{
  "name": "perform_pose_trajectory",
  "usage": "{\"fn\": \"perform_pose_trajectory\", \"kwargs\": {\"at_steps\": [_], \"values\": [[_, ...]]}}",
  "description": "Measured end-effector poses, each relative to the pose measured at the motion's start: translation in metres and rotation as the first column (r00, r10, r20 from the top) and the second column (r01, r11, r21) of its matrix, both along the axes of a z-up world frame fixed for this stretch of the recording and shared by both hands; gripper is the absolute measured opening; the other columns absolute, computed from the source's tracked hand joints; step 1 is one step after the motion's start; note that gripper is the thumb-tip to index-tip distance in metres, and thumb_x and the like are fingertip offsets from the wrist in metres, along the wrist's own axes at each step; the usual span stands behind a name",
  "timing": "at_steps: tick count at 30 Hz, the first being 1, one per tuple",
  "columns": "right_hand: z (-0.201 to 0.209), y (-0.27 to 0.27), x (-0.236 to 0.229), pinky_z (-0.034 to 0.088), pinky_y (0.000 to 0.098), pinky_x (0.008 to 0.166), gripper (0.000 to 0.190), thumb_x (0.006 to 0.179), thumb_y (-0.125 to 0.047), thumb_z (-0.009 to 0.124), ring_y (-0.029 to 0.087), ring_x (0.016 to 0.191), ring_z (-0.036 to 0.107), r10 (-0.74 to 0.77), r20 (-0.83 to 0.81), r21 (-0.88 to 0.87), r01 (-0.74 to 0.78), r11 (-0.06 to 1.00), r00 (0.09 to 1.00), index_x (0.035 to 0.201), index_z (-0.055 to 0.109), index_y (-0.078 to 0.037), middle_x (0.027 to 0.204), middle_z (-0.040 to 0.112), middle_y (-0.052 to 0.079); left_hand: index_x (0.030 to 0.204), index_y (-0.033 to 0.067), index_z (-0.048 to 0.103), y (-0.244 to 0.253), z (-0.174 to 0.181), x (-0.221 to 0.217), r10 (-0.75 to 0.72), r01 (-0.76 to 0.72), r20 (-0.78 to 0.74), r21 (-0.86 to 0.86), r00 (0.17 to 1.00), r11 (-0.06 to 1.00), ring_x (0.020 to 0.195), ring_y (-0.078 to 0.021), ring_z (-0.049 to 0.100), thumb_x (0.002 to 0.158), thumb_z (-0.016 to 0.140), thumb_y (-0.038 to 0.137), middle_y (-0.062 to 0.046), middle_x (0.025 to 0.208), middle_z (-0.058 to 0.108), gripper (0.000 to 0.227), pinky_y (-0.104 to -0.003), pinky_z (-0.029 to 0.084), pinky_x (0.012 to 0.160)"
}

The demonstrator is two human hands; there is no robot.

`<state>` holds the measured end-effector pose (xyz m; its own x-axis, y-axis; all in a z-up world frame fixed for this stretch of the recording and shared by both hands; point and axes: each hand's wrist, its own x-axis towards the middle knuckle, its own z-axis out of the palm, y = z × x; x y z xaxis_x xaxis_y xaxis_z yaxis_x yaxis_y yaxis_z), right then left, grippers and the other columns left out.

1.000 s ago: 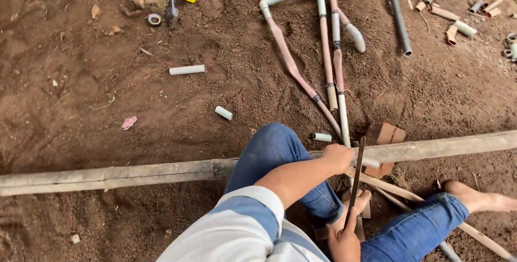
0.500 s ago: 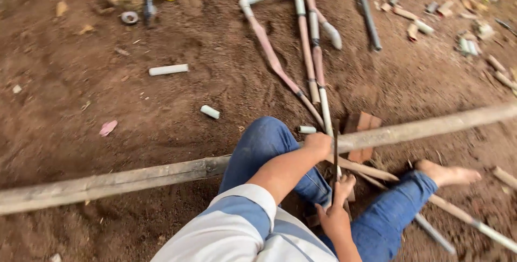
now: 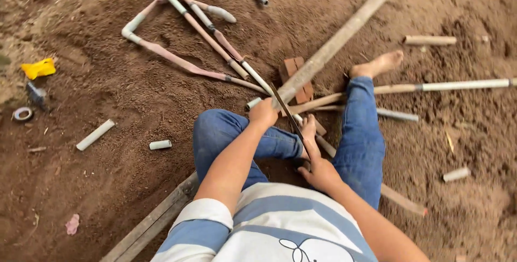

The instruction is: Sawing a thin wooden strip using a handheld hacksaw blade while sitting on the ground.

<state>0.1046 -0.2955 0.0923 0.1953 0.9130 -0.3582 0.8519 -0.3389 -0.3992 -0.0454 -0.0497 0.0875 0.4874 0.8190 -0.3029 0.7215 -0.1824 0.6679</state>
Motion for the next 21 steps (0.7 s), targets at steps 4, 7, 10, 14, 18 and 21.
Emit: {"fn": "perform_pose_trajectory", "kwargs": {"at_steps": [4, 7, 10, 14, 18, 21], "values": [[0.011, -0.009, -0.006, 0.060, 0.0605, 0.095, 0.101, 0.097, -0.029, 0.073, 0.052, 0.107, 0.074, 0.054, 0.021, 0.008, -0.055, 0.998, 0.998, 0.174, 0.009, -0.021, 0.109, 0.075, 0.035, 0.139, 0.0015, 0.062, -0.018, 0.032, -0.012, 0.003, -0.002, -0.021, 0.035, 1.000, 0.999, 0.133, -0.0450, 0.063, 0.103, 0.059, 0.029, -0.025, 0.134, 0.069, 0.046, -0.062, 0.052, 0.111], [0.058, -0.005, -0.027, 0.060, 0.0565, 0.094, 0.093, 0.101, -0.022, 0.067, 0.054, 0.105, 0.074, 0.059, -0.044, 0.021, -0.058, 0.998, 0.997, 0.173, 0.010, -0.009, 0.106, 0.074, 0.041, 0.137, 0.0076, 0.063, -0.015, 0.014, -0.014, 0.050, -0.049, -0.007, 0.080, 0.999, 0.996, 0.130, -0.0440, 0.066, 0.101, 0.055, 0.027, -0.021, 0.129, 0.070, 0.042, -0.060, 0.053, 0.110], [0.017, -0.008, -0.014, 0.065, 0.0443, 0.079, 0.093, 0.098, -0.040, 0.070, 0.035, 0.090, 0.079, 0.100, 0.104, 0.026, -0.104, 0.994, 0.990, 0.173, 0.018, -0.019, 0.095, 0.079, 0.020, 0.144, 0.0085, 0.062, -0.013, 0.003, -0.014, 0.076, -0.077, 0.025, 0.079, 0.997, 0.994, 0.127, -0.0420, 0.067, 0.100, 0.056, 0.025, -0.020, 0.130, 0.069, 0.047, -0.057, 0.055, 0.106], [0.029, -0.012, -0.019, 0.065, 0.0455, 0.077, 0.086, 0.099, -0.041, 0.069, 0.036, 0.088, 0.079, 0.084, 0.076, 0.037, -0.087, 0.996, 0.994, 0.169, 0.027, -0.014, 0.094, 0.079, 0.019, 0.147, 0.0048, 0.061, -0.020, 0.020, -0.017, 0.043, -0.046, 0.038, 0.082, 0.998, 0.996, 0.129, -0.0441, 0.066, 0.101, 0.055, 0.023, -0.024, 0.132, 0.067, 0.050, -0.059, 0.054, 0.107], [0.020, -0.013, -0.018, 0.064, 0.0492, 0.082, 0.089, 0.100, -0.042, 0.067, 0.038, 0.095, 0.077, 0.094, 0.070, 0.046, -0.098, 0.994, 0.993, 0.172, 0.021, -0.015, 0.099, 0.078, 0.019, 0.152, -0.0005, 0.056, -0.031, 0.046, -0.020, 0.030, -0.032, 0.026, 0.080, 0.999, 0.996, 0.132, -0.0446, 0.063, 0.103, 0.055, 0.023, -0.027, 0.137, 0.064, 0.054, -0.060, 0.051, 0.110], [0.018, -0.016, -0.017, 0.063, 0.0489, 0.082, 0.094, 0.100, -0.036, 0.068, 0.038, 0.094, 0.076, 0.080, 0.023, 0.070, -0.081, 0.994, 0.997, 0.174, 0.013, -0.018, 0.098, 0.076, 0.018, 0.154, -0.0004, 0.054, -0.026, 0.049, -0.017, 0.014, -0.014, 0.000, 0.051, 1.000, 0.999, 0.135, -0.0449, 0.061, 0.104, 0.054, 0.025, -0.028, 0.140, 0.063, 0.056, -0.061, 0.049, 0.112]]}}
